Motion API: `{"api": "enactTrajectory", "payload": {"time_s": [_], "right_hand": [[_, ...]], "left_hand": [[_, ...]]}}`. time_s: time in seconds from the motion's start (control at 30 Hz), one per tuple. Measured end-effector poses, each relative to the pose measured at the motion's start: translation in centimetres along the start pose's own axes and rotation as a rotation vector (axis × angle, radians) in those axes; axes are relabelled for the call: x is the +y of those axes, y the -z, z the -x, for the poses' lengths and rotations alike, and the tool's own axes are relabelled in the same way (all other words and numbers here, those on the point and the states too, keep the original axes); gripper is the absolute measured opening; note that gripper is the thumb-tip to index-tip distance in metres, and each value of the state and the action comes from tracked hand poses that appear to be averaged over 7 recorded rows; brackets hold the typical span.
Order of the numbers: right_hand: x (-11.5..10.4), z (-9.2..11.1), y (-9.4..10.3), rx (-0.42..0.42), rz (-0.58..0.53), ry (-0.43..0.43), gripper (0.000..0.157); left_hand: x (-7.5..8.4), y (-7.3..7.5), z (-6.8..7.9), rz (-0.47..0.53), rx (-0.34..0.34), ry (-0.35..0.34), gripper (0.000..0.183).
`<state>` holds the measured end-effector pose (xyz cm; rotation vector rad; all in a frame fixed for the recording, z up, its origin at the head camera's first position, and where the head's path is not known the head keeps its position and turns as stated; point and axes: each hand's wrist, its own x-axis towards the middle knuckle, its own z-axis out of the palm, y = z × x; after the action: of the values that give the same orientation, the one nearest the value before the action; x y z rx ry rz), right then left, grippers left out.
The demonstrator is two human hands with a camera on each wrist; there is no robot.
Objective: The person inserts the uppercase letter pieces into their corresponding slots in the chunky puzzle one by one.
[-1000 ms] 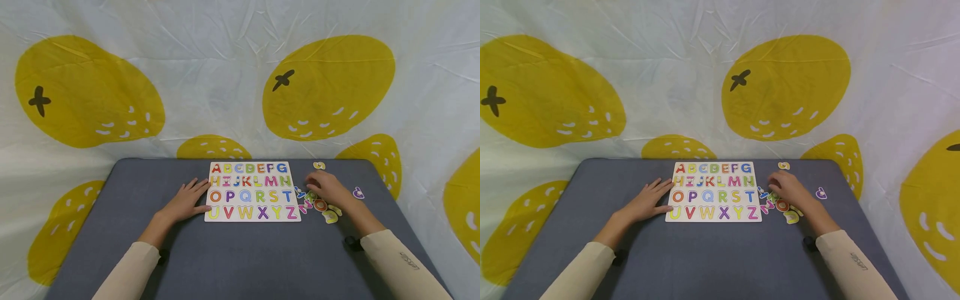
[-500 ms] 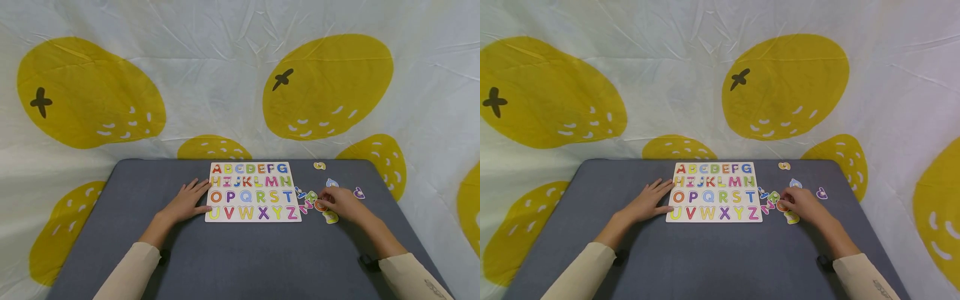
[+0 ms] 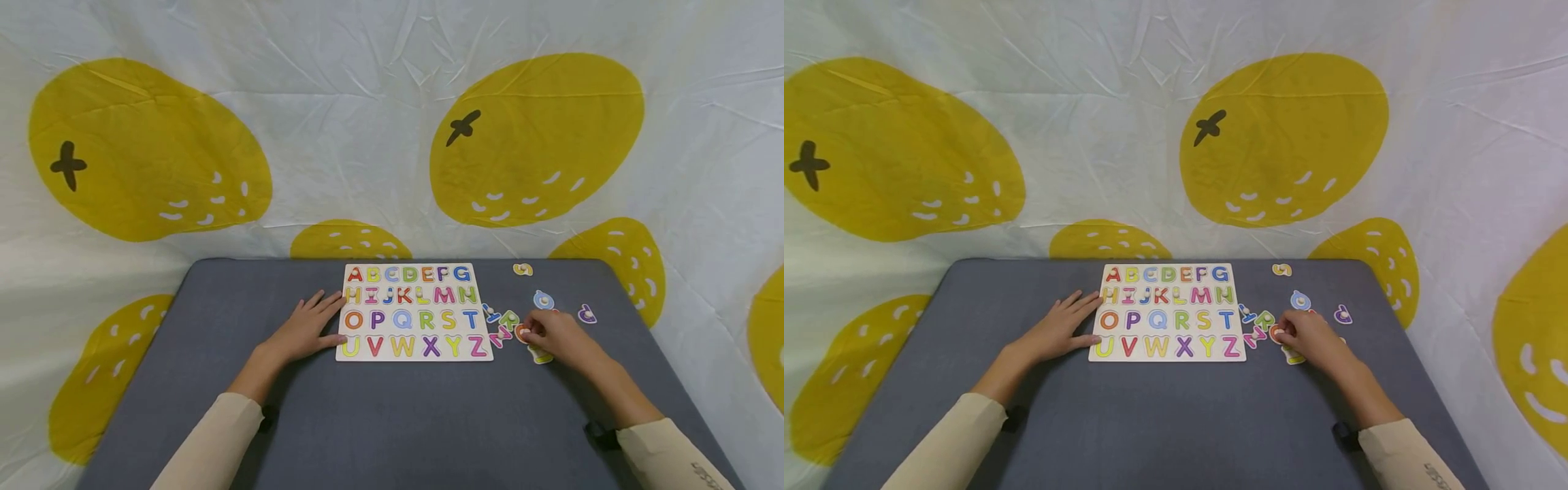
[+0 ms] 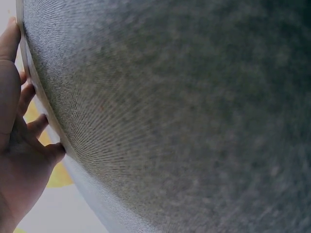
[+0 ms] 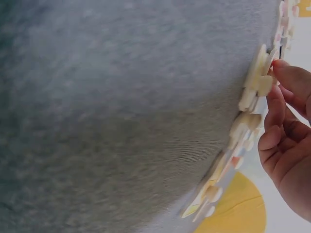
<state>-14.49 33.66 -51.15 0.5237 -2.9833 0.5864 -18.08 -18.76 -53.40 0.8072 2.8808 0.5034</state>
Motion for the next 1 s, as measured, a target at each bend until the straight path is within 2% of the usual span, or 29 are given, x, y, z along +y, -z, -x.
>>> {"api": "enactTrajectory", "payload": {"time_s": [0.43, 0.7, 1.0], "right_hand": [[-3.0, -2.4, 0.7, 0.004, 0.006, 0.076, 0.009], [-5.7, -4.7, -0.5, -0.003, -0.024, 0.112, 0.009], [-10.4, -7.7, -2.8, -0.011, -0.060, 0.245, 0.005]], "left_hand": [[0.0, 0.0, -0.3, 0.001, 0.002, 0.014, 0.089], [0.0, -0.1, -0.4, -0.009, 0.008, 0.011, 0.089], [-0.2, 0.1, -0.3, 0.010, -0.016, 0.010, 0.086]]}}
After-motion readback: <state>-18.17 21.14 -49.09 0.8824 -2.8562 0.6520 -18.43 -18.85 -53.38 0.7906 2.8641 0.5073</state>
